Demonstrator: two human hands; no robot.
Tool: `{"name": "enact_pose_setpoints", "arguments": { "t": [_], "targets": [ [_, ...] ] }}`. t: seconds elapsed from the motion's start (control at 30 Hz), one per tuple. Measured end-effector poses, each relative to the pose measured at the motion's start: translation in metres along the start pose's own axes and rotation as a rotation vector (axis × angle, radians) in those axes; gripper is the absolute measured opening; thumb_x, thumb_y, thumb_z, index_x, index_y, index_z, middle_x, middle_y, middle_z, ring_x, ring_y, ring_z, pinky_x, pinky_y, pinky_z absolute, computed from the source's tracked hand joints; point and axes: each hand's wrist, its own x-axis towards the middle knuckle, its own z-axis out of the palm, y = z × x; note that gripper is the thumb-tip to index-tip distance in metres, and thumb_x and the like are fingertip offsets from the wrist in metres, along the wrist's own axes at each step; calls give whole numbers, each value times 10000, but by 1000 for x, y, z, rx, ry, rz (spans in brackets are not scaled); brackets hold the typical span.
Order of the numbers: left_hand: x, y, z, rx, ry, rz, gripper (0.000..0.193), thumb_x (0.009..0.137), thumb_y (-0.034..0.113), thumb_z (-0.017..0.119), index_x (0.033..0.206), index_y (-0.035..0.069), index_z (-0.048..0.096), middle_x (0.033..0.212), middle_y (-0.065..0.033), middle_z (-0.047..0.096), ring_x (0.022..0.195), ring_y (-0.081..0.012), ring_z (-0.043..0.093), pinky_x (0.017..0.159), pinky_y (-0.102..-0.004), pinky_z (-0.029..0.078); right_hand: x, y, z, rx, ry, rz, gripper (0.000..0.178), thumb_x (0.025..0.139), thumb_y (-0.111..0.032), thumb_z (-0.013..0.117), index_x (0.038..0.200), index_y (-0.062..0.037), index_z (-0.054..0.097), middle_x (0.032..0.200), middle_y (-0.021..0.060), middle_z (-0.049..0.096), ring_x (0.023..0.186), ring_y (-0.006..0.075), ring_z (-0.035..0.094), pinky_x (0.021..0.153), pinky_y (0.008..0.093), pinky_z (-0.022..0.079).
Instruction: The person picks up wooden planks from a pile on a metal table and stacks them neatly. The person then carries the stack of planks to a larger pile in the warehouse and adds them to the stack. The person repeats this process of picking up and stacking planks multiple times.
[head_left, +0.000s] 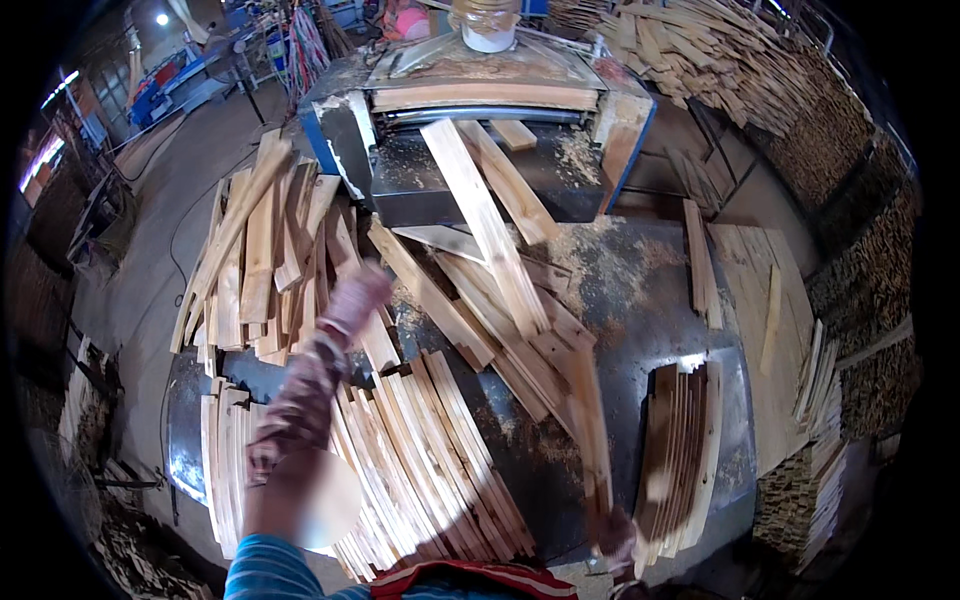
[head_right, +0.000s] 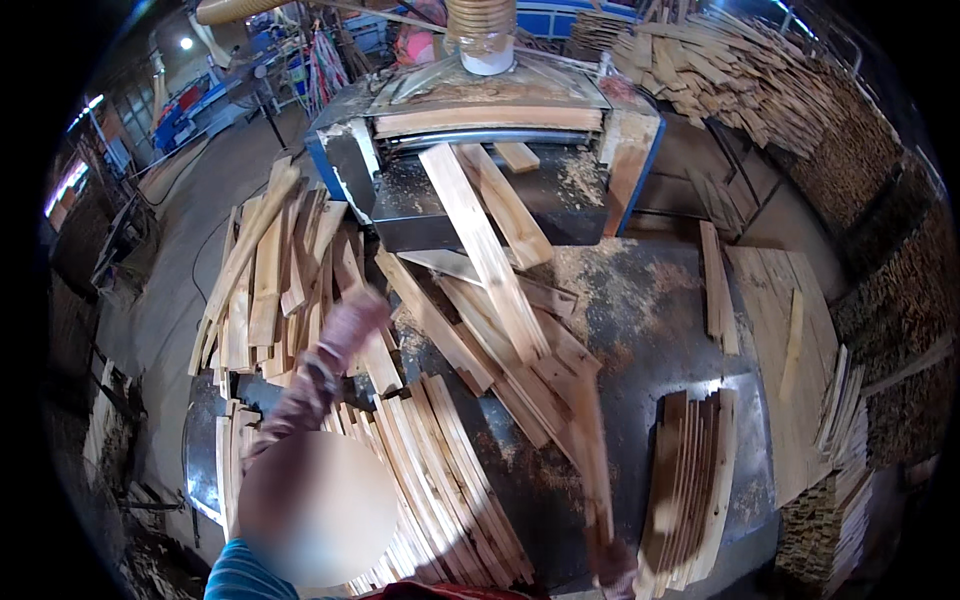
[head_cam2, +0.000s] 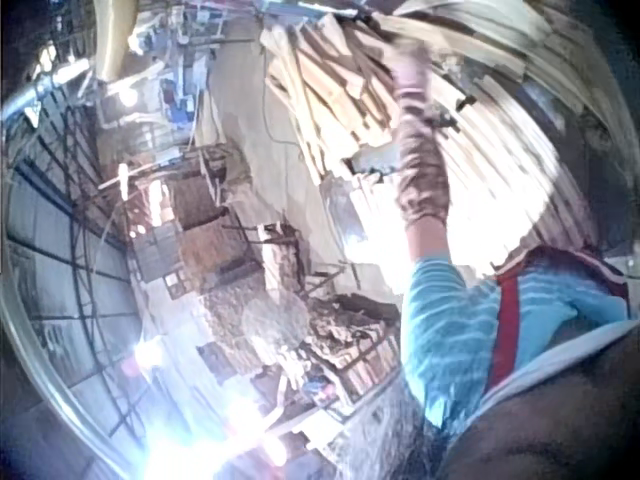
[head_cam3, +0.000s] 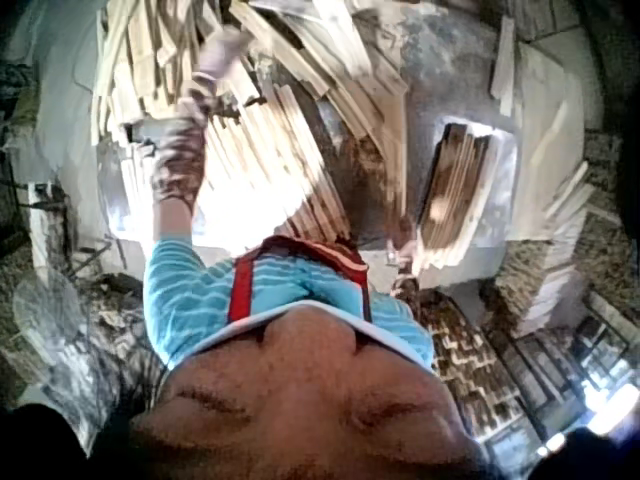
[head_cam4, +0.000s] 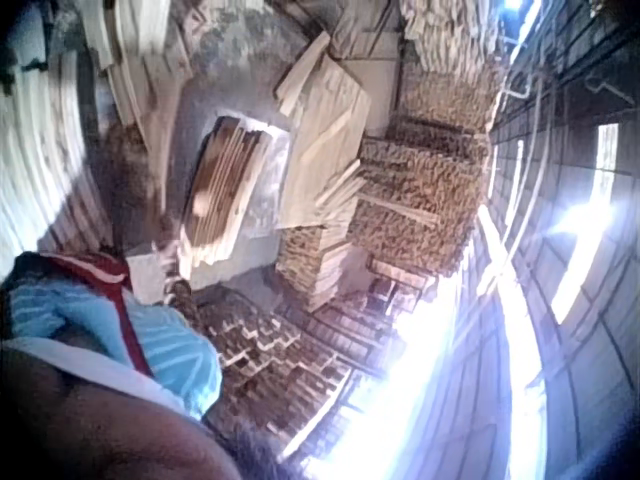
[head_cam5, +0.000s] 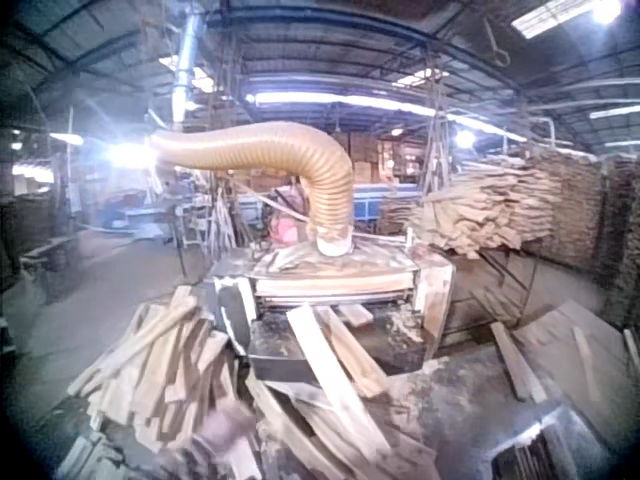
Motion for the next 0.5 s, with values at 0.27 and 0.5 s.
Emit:
{"name": "enact_pose_setpoints", "arguments": {
  "t": [0.27,0.5],
  "targets": [
    [10,-97,200,-150,496,-783,681,811,281,713,1338,18,372,1234,-262,545,1123,-396,563,980,-463,456,13,31,29,-680,62,314,873,823,-382,663,1533,-79,256,1378,232,486,1267,374,491,1051,432,420],
    [33,-48,252,315,567,-1021,972,684,281,806,1449,86,240,1379,-230,344,1335,-425,343,1111,-454,358,19,44,1,-774,105,458,861,821,-374,663,1520,-52,278,1394,233,473,1265,368,491,1045,435,426]
  ]
}}
